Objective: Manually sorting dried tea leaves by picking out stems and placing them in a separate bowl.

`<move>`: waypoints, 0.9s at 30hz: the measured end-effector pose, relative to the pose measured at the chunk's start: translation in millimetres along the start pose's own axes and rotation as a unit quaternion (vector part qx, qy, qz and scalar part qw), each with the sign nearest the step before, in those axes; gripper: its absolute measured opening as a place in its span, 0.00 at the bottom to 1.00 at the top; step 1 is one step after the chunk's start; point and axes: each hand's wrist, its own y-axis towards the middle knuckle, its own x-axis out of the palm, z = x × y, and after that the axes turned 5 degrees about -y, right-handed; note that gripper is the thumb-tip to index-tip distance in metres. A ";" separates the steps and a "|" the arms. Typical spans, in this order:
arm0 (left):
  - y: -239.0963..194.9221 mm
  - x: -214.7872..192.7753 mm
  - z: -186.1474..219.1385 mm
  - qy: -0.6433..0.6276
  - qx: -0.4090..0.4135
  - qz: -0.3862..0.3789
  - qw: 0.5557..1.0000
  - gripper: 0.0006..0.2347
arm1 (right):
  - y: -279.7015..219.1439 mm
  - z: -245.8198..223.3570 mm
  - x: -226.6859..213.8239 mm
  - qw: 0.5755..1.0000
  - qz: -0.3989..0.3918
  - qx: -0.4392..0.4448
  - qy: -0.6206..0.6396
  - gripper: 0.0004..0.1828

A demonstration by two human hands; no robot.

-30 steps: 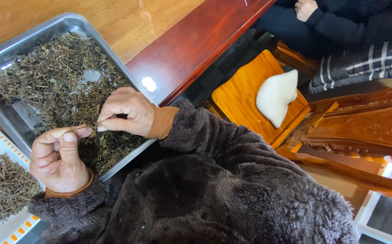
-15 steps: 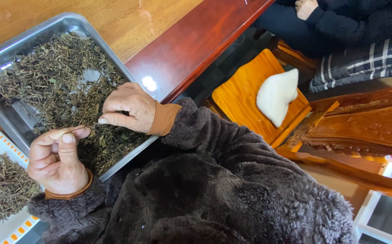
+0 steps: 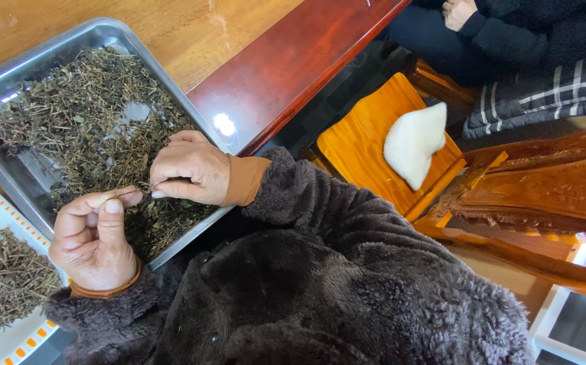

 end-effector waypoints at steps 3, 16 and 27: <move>-0.6 -1.6 -4.4 -0.002 0.005 0.008 1.000 0.05 | -0.4 0.5 0.3 1.000 0.003 0.001 0.001 0.14; -1.8 -4.2 -9.9 -0.023 0.008 0.014 1.000 0.04 | -4.7 9.7 8.1 1.000 -0.001 0.019 -0.007 0.10; -6.1 -7.9 -0.2 -0.007 0.017 0.011 1.000 0.05 | -8.0 15.0 9.0 1.000 0.011 0.020 -0.018 0.09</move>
